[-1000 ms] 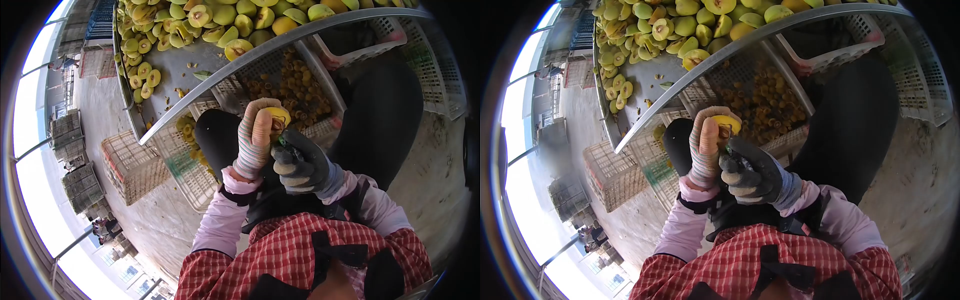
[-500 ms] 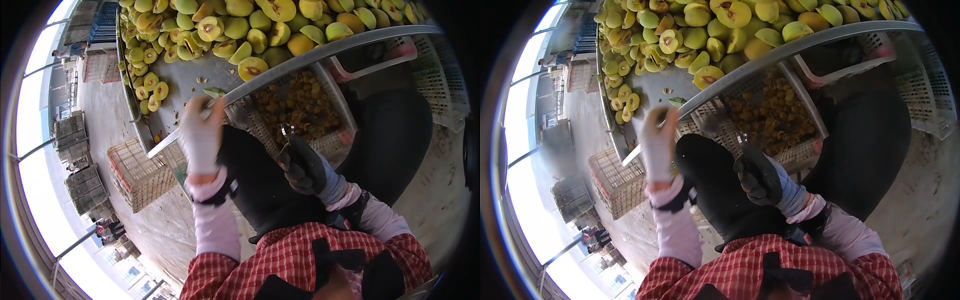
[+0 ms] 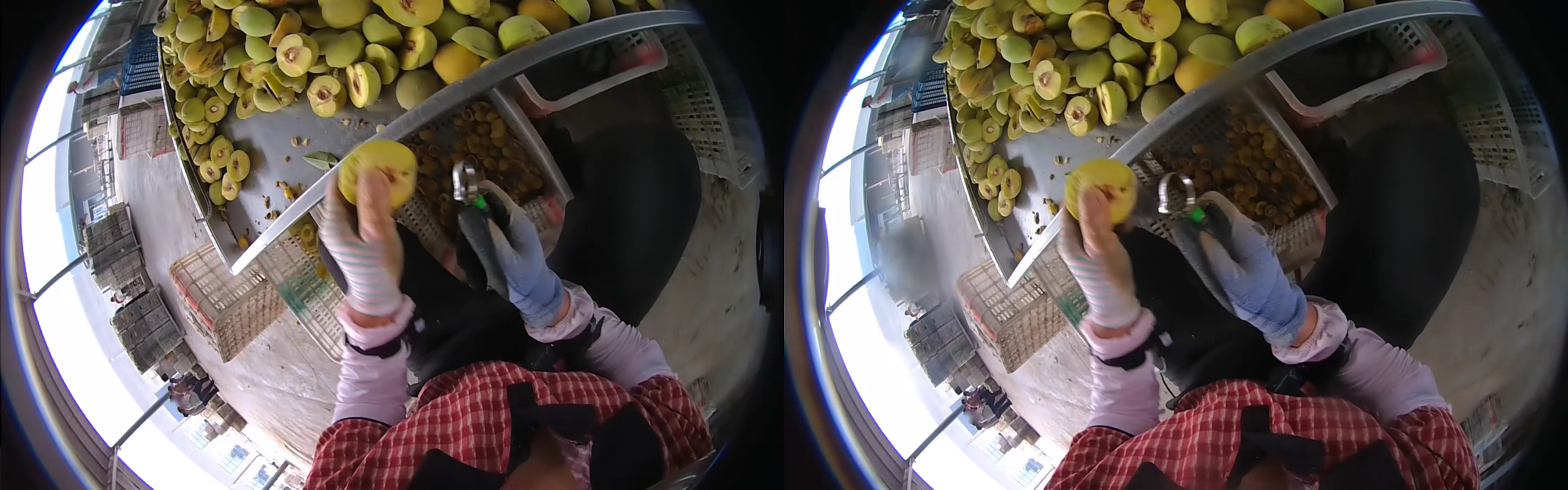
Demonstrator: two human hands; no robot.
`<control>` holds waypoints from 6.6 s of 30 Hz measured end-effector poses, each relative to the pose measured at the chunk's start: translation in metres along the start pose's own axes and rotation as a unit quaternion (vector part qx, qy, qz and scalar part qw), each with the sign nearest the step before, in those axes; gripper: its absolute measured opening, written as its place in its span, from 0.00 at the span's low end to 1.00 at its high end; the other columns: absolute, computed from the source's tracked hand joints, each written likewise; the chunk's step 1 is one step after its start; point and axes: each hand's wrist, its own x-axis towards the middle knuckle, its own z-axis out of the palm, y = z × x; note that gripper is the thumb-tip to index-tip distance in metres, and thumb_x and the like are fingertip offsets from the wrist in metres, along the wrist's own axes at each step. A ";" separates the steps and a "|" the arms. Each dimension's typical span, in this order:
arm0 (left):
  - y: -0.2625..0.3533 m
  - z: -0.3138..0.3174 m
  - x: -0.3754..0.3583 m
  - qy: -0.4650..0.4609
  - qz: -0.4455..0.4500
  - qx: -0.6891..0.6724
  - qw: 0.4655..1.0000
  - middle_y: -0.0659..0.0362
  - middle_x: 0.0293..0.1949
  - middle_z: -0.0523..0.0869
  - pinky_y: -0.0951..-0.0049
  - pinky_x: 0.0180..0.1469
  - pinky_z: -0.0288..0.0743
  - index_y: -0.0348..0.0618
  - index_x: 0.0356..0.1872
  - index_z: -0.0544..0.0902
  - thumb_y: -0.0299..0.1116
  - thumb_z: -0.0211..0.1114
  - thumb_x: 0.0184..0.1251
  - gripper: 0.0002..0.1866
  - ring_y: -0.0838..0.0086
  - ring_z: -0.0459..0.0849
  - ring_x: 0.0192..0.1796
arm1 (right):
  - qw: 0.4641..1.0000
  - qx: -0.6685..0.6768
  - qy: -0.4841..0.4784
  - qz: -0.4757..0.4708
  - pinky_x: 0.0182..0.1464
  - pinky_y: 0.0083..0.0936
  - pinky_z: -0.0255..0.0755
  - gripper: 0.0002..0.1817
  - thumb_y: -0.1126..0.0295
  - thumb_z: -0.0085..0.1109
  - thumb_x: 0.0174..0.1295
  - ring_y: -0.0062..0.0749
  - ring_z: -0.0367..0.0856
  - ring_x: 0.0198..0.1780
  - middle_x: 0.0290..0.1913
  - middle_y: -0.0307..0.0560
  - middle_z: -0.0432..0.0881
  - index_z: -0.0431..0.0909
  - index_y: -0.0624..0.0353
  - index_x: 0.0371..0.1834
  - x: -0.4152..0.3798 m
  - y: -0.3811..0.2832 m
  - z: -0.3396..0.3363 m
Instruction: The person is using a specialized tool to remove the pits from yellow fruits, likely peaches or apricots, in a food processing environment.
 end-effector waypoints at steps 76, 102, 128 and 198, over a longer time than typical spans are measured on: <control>0.030 0.000 -0.052 -0.271 -0.184 -0.202 0.923 0.57 0.35 0.84 0.80 0.39 0.75 0.36 0.48 0.79 0.52 0.53 0.72 0.25 0.78 0.81 0.35 | 0.972 -0.080 -0.174 0.138 0.29 0.14 0.70 0.22 0.52 0.45 0.73 0.16 0.76 0.30 0.34 0.36 0.79 0.74 0.60 0.53 -0.039 0.003 -0.030; 0.016 -0.029 0.062 0.009 0.054 0.286 0.957 0.48 0.33 0.86 0.65 0.44 0.75 0.38 0.38 0.84 0.50 0.66 0.58 0.21 0.59 0.84 0.37 | 0.848 0.260 -0.231 0.399 0.10 0.15 0.57 0.24 0.48 0.38 0.73 0.16 0.60 0.09 0.15 0.33 0.64 0.74 0.58 0.40 -0.033 0.001 -0.024; 0.008 -0.012 -0.040 -0.204 -0.166 -0.140 0.955 0.65 0.35 0.82 0.83 0.40 0.70 0.39 0.45 0.82 0.44 0.60 0.71 0.17 0.84 0.76 0.34 | 0.891 -0.433 -0.072 -0.112 0.38 0.31 0.74 0.19 0.64 0.66 0.58 0.45 0.82 0.37 0.35 0.52 0.79 0.71 0.60 0.47 -0.007 -0.021 -0.014; 0.025 0.011 -0.078 -0.176 -0.051 -0.126 0.975 0.60 0.31 0.80 0.80 0.36 0.72 0.37 0.40 0.79 0.45 0.53 0.74 0.19 0.81 0.77 0.32 | 0.984 -0.076 -0.139 0.087 0.27 0.14 0.65 0.15 0.62 0.45 0.73 0.14 0.71 0.27 0.28 0.35 0.74 0.73 0.64 0.47 -0.056 -0.006 -0.025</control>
